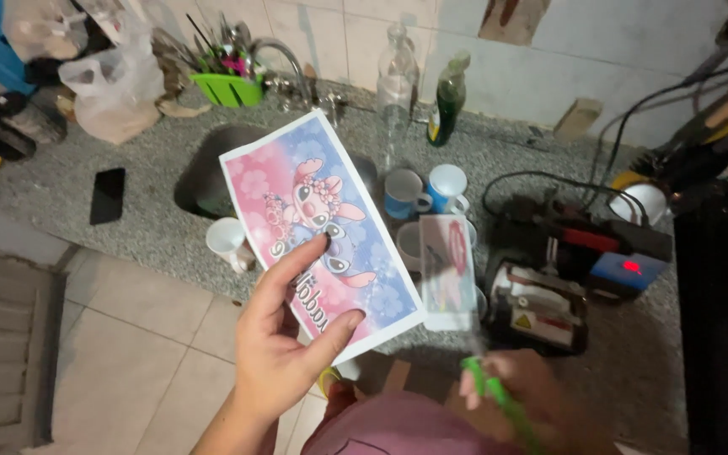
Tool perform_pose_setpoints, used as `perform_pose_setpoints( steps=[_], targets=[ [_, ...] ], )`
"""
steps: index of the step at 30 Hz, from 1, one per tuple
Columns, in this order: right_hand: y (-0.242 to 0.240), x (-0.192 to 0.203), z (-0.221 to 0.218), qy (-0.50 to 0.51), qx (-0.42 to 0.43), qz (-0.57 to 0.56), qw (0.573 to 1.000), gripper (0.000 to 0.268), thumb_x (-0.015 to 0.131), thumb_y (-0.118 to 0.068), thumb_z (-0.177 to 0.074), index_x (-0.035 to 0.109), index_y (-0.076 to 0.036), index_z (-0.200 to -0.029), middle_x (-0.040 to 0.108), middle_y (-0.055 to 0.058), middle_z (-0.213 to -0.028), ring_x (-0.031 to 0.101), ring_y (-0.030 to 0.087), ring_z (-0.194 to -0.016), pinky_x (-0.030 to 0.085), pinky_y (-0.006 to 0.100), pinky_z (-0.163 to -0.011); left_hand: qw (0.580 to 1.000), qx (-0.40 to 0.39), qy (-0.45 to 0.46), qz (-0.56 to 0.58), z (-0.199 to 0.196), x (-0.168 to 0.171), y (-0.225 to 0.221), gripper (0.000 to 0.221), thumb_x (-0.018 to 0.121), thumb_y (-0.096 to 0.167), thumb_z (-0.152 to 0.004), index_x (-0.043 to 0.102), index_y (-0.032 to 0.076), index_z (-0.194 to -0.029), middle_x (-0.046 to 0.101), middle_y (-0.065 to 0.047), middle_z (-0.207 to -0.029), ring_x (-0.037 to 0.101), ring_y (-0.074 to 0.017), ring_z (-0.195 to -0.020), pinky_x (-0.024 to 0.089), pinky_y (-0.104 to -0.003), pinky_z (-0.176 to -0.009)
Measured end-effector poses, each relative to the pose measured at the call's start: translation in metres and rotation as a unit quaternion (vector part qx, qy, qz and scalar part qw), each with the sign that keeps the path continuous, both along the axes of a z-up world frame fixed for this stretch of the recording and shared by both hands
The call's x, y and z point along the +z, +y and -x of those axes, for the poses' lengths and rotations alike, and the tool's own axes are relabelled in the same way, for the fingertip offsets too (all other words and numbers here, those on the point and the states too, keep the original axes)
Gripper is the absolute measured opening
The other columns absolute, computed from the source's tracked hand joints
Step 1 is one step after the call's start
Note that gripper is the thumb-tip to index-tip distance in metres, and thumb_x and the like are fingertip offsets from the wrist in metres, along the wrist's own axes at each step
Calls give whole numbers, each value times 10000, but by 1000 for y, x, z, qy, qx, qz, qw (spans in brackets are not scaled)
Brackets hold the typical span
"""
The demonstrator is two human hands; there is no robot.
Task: The person cuts a printed design using scissors, then aligns the paper onto a white mug and secures it with tape.
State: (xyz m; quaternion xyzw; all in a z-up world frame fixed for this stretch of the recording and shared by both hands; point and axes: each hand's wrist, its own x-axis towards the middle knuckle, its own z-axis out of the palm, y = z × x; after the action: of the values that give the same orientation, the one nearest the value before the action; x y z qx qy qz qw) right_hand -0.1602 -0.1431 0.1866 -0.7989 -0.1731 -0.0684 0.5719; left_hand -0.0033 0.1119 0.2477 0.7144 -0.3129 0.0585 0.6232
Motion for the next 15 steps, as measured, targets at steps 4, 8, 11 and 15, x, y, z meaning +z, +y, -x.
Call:
perform_pose_setpoints(
  steps=[4, 8, 11, 15],
  targets=[
    [43, 21, -56, -38, -31, 33, 998, 781, 382, -869, -973, 608, -163, -727, 658, -14, -691, 658, 169, -527, 483, 322, -486, 1000, -12, -11, -2, -29, 18, 23, 661, 827, 119, -800, 555, 12, -1392, 631, -141, -1424, 616, -214, -1332, 513, -326, -1129],
    [63, 17, -95, -40, -32, 10, 999, 771, 498, -814, -927, 678, -74, -801, 643, -14, -638, 574, 105, -460, 420, 269, -391, 999, 8, -33, -16, -59, 23, 42, 674, 851, 134, -778, 576, 16, -1382, 661, -127, -1380, 644, -186, -1268, 509, -309, -1104],
    [74, 19, -118, -39, -27, -3, 999, 709, 554, -778, -909, 677, -86, -807, 643, -26, -635, 576, 99, -462, 422, 262, -400, 999, 12, -42, -18, -78, 19, 51, 677, 852, 121, -779, 569, 9, -1384, 646, -134, -1404, 628, -198, -1304, 488, -320, -1142],
    [82, 17, -138, -40, -31, -19, 999, 644, 582, -762, -893, 673, -132, -795, 616, -67, -639, 501, 90, -433, 377, 275, -417, 999, 16, -31, -7, -95, 13, 58, 686, 850, 105, -779, 558, -7, -1390, 623, -150, -1415, 602, -217, -1335, 461, -335, -1178]
  ],
)
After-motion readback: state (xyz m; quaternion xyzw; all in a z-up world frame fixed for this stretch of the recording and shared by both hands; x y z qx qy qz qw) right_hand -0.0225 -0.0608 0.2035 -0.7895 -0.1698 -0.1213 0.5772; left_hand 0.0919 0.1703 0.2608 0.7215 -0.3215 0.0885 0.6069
